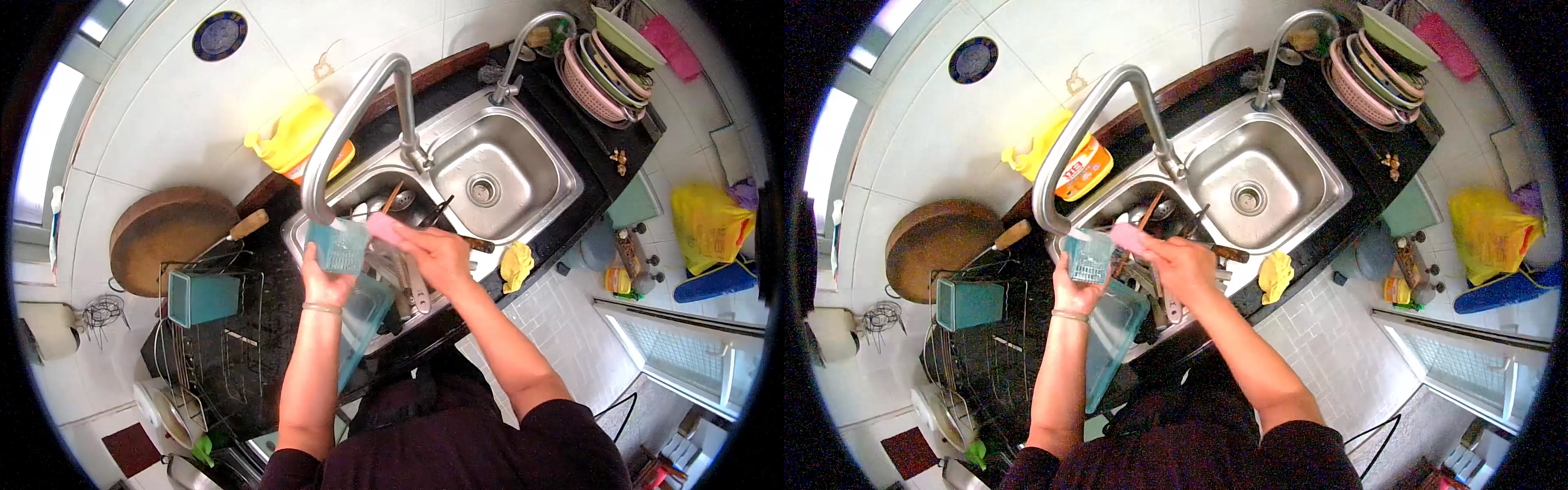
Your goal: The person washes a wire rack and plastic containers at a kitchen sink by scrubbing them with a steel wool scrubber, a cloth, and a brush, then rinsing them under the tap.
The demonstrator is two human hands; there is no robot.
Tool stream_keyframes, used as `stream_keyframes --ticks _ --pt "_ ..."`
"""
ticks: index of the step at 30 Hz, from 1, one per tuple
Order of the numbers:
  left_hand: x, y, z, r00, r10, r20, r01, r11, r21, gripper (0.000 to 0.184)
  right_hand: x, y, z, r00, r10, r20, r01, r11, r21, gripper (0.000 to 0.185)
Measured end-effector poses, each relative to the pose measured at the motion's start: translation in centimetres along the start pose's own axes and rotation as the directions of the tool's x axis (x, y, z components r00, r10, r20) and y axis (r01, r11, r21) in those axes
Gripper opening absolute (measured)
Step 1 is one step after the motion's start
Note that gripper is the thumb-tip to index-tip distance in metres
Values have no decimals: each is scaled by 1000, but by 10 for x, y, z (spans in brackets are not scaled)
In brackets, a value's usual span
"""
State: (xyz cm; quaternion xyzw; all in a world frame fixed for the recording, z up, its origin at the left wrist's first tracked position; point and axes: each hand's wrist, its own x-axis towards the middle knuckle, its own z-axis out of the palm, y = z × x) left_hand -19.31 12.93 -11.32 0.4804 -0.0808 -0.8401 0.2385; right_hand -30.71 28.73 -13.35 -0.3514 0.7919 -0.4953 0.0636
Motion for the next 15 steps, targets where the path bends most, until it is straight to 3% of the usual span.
stream_keyframes --ticks 1,3,5,6,7,9,11,12,13,15 --pt "1 4 -3 1000 1 -11 -1 1000 -3 53 -2 -5 -12 997 45 67 -42 998 -45 28" --pt "8 8 -7 997 -41 70 44 998 -43 48 -10 -8 -5 999 -40 0 39 994 103 27" --pt "21 6 -14 1000 -5 30 4 998 58 50 -11 -35 1 992 -120 22 113 969 218 32" --pt "26 4 -18 992 -50 114 45 998 52 50 -12 -45 5 987 -147 69 128 966 226 32" --pt "24 3 -17 976 -96 195 88 995 52 51 -11 -56 0 960 -208 190 191 976 103 32" --pt "22 5 -17 976 -106 188 101 994 37 50 -15 -28 6 944 -251 214 251 968 27 31" --pt "14 9 -8 995 -16 95 16 1000 2 51 -11 0 -3 953 -290 82 292 957 -4 30" --pt "5 12 -6 998 -2 67 -2 998 56 50 -12 2 -20 976 -169 137 184 977 -104 28" --pt "1 13 -2 998 -1 60 -3 999 53 50 -10 5 -27 984 -120 128 127 991 -51 28" --pt "-1 12 5 1000 6 5 -7 999 36 49 -10 -3 -22 977 -203 65 200 978 57 27"
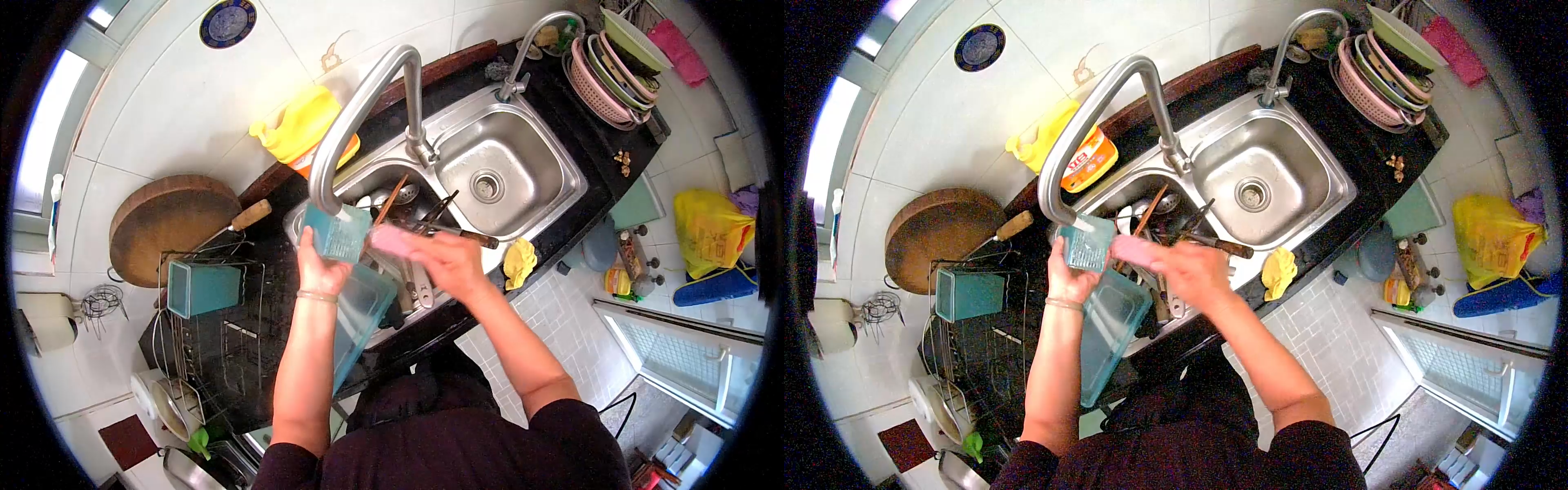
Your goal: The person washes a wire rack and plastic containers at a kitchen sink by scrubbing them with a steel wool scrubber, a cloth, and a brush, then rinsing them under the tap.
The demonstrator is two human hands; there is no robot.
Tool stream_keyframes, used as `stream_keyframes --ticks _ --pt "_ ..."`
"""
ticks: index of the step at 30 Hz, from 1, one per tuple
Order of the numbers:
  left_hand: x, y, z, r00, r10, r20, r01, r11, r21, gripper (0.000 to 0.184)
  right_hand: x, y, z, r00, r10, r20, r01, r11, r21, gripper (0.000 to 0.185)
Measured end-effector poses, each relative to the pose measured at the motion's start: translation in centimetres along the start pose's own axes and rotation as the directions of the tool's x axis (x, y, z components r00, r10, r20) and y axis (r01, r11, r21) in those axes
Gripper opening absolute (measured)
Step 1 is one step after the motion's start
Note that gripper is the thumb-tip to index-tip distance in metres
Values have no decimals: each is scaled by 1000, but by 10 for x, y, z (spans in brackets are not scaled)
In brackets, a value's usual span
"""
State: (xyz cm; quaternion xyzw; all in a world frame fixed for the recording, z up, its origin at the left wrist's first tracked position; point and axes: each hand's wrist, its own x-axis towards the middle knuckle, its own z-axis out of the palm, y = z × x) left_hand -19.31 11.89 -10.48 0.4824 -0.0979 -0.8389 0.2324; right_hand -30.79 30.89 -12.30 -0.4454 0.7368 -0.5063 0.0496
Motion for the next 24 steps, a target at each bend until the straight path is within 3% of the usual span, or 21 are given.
stream_keyframes --ticks 3,4,6,7,10,11,13,14,15,16,18,20,22,23,24 --pt "22 -5 -12 997 -36 69 36 999 13 48 12 -37 18 988 -157 8 157 986 -53 23" --pt "21 -6 -13 992 -93 80 92 995 26 49 7 -23 24 988 -153 2 153 987 -53 23" --pt "13 -5 -9 998 -65 6 65 995 79 49 -5 22 34 991 -116 -63 115 993 -23 20" --pt "7 -1 -8 998 -52 29 51 998 20 49 -6 32 19 999 -18 -34 9 970 -241 17" --pt "6 5 -16 997 -13 73 14 1000 -15 49 -13 50 -11 957 289 16 -287 953 -95 39" --pt "8 4 -17 999 1 48 -1 1000 -5 49 -12 43 -6 956 293 21 -290 952 -96 39" --pt "14 -3 -18 1000 25 17 -26 998 62 49 -3 25 16 958 279 -60 -231 881 414 63" --pt "12 -8 -14 999 23 23 -25 998 63 49 3 16 21 969 244 34 -239 902 360 85" --pt "9 -17 -10 994 84 69 -91 992 92 49 9 5 32 941 320 108 -337 858 388 98" --pt "5 -26 -7 983 144 115 -158 981 117 49 15 -9 36 956 275 104 -294 912 288 108" --pt "-2 -36 -4 966 226 123 -243 959 149 48 17 -18 52 978 175 111 -194 963 186 108" --pt "-16 -36 -2 935 267 233 -326 906 270 54 16 -7 60 978 200 61 -208 954 214 103" --pt "-25 -34 -9 954 228 197 -271 935 229 59 18 -4 60 974 226 15 -222 944 243 97" --pt "-22 -33 -19 920 234 315 -313 922 229 68 22 -9 52 939 304 162 -344 792 505 93" --pt "-17 -33 -27 872 235 428 -355 908 224 76 24 -11 49 887 328 324 -458 554 695 88"
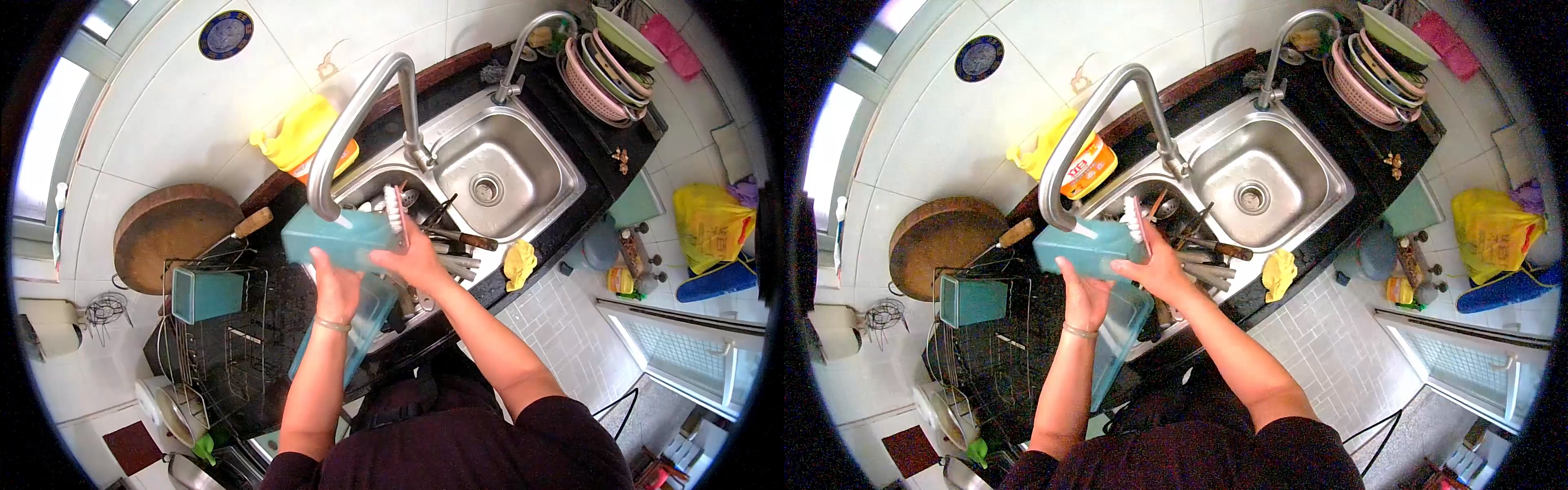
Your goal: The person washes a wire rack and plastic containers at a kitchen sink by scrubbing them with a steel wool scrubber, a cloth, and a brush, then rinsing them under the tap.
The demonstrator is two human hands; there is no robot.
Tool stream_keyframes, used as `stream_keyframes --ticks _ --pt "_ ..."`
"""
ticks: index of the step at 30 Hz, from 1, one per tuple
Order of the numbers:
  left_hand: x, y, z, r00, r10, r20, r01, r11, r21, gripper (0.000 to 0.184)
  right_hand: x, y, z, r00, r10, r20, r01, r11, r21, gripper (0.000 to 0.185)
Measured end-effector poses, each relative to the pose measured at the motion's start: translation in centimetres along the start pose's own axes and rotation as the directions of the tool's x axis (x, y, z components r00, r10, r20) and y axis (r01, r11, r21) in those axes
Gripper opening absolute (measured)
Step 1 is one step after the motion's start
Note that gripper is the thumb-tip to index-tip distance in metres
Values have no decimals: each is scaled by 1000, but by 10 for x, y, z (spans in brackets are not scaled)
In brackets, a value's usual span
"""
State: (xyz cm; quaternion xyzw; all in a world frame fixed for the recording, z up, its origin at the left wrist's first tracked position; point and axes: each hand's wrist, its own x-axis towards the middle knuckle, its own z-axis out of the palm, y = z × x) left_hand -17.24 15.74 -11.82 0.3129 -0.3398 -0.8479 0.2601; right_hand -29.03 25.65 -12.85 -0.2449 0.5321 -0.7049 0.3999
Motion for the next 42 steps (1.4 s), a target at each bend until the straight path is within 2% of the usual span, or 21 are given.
stream_keyframes --ticks 1,4,6,9,11,12,14,17,20,21,22,26,28,30,31,32,34,38,39,40,42 --pt "0 0 -2 997 35 65 -32 998 -45 73 0 6 4 999 4 41 -5 1000 17 79" --pt "8 9 -10 998 58 -1 -58 995 -80 66 0 15 4 991 65 113 -65 998 0 71" --pt "13 18 -13 996 18 -84 -31 987 -156 63 -1 19 -6 995 -98 -27 90 976 -197 58" --pt "13 26 -21 971 -204 -129 164 950 -267 70 -15 10 -14 985 -86 -149 38 953 -302 50" --pt "11 22 -19 952 -264 -155 212 935 -285 68 -30 -11 -2 914 -405 42 343 712 -612 42" --pt "13 20 -17 932 -318 -176 256 919 -300 67 -32 -5 5 879 -465 102 424 668 -611 41" --pt "18 11 -12 932 -326 -158 249 893 -375 66 -34 -18 15 940 -299 163 319 608 -727 40" --pt "19 12 -7 863 -480 -160 388 831 -399 64 -14 -11 6 982 -178 59 176 765 -620 33" --pt "18 11 -6 846 -499 -188 432 848 -306 62 -5 21 -7 958 -287 -19 228 798 -558 37" --pt "18 8 -16 859 -503 -99 440 822 -361 63 -1 24 -18 980 -112 -162 25 887 -461 37" --pt "14 10 -14 857 -505 -100 442 822 -359 63 8 45 -45 965 -36 -261 -126 809 -574 39" --pt "11 10 -15 864 -498 -79 457 839 -296 67 -5 19 -46 957 -190 -217 79 896 -437 40" --pt "17 9 -10 872 -481 -95 436 849 -298 67 -18 -2 -9 943 -328 -57 243 795 -556 37" --pt "24 6 -11 845 -523 -112 444 804 -396 66 -27 -10 7 951 -288 116 281 642 -714 38" --pt "23 9 -7 848 -524 -82 443 785 -433 66 -17 12 -2 897 -440 27 371 720 -586 40" --pt "24 12 -5 854 -517 -48 437 766 -472 65 -16 14 -16 945 -317 -74 188 718 -670 38" --pt "27 14 -7 859 -504 -88 402 771 -493 65 -15 23 -47 927 -328 -182 91 666 -740 37" --pt "32 12 11 954 -299 -27 284 929 -238 56 -26 21 -86 904 -195 -381 -89 784 -614 40" --pt "42 -1 7 997 -75 -27 75 997 14 57 -27 20 -90 907 -201 -370 -61 807 -587 41" --pt "49 -6 6 989 146 30 -148 954 260 63 -29 18 -92 911 -205 -358 -51 805 -591 41" --pt "55 -11 -2 984 173 54 -181 933 310 76 -36 14 -97 921 -159 -356 -57 848 -527 42"
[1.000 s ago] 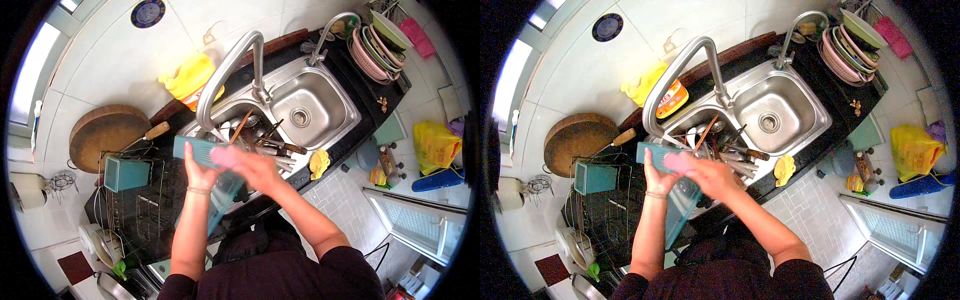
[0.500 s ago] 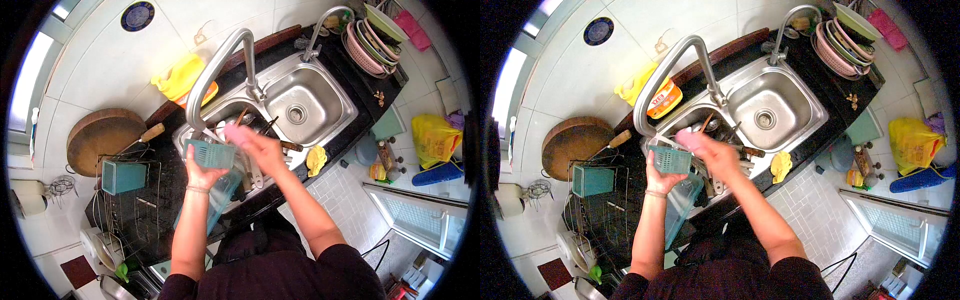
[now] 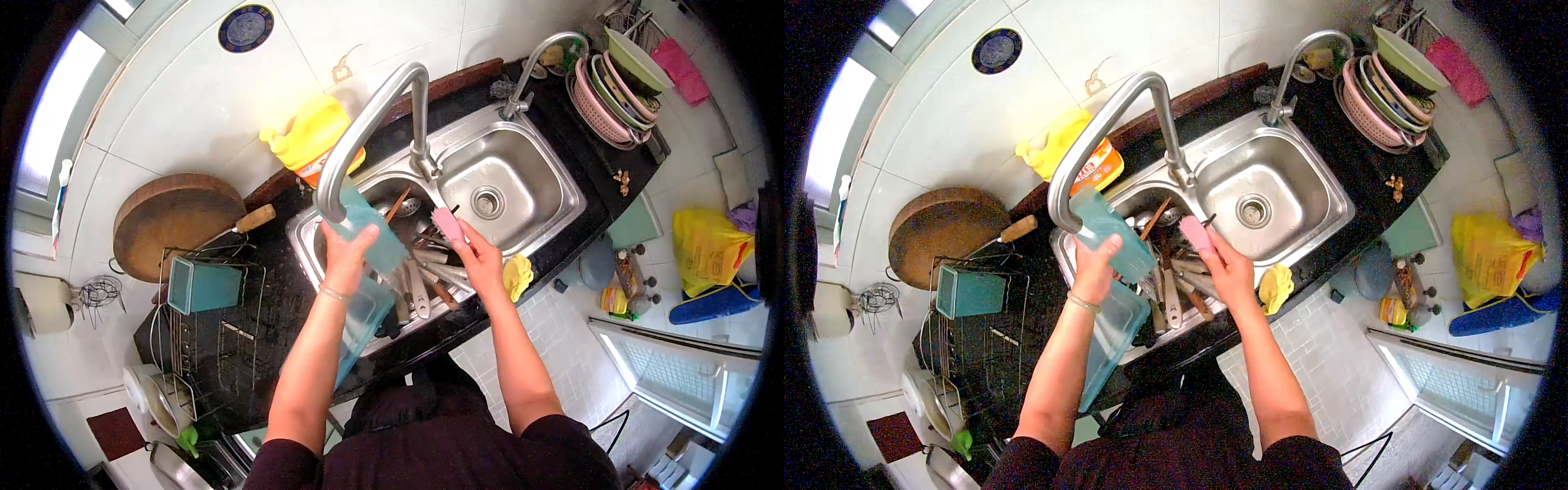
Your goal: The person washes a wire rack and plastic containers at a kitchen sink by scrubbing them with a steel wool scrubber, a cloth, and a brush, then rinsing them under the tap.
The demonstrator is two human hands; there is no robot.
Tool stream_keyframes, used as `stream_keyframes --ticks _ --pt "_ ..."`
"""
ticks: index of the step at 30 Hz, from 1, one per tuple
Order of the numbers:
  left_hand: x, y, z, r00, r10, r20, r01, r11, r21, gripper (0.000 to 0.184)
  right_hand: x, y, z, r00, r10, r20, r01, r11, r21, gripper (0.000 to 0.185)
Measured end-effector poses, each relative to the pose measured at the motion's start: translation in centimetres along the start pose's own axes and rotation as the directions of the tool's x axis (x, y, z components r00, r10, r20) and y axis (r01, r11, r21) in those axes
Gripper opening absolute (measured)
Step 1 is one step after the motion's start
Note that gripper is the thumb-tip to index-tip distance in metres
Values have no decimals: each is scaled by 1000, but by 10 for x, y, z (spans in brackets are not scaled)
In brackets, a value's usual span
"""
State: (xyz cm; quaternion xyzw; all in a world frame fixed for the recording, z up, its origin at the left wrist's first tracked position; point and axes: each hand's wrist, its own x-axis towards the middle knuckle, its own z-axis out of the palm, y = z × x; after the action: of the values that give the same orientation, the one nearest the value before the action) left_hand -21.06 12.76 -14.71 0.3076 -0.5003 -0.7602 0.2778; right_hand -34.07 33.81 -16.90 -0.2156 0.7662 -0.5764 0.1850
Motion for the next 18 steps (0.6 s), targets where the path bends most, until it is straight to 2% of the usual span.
stream_keyframes --ticks 2,3,4,6,7,8,10,13,18 --pt "-8 1 3 995 62 76 -83 942 324 86 -2 11 -8 1000 -15 1 15 1000 2 42" --pt "-15 3 2 978 162 129 -199 901 385 98 -5 16 -12 1000 28 6 -28 998 60 41" --pt "-20 5 2 978 162 129 -200 901 386 98 -7 17 -15 997 71 13 -72 990 118 41" --pt "-30 8 -3 924 324 204 -375 657 654 106 -9 18 -23 997 76 25 -79 985 155 41" --pt "-30 7 -6 919 320 232 -392 665 635 115 -10 18 -26 992 112 52 -119 978 172 42" --pt "-33 6 -9 919 321 229 -391 664 637 115 -10 17 -27 986 146 79 -158 970 186 43" --pt "-37 6 -12 967 202 155 -253 815 521 118 -10 15 -26 991 115 76 -127 975 183 44" --pt "-33 2 -21 944 284 171 -330 768 548 118 -8 14 -23 982 150 111 -164 978 132 44" --pt "-41 7 -24 929 307 205 -367 710 601 117 -5 21 -17 981 143 128 -156 983 98 43"
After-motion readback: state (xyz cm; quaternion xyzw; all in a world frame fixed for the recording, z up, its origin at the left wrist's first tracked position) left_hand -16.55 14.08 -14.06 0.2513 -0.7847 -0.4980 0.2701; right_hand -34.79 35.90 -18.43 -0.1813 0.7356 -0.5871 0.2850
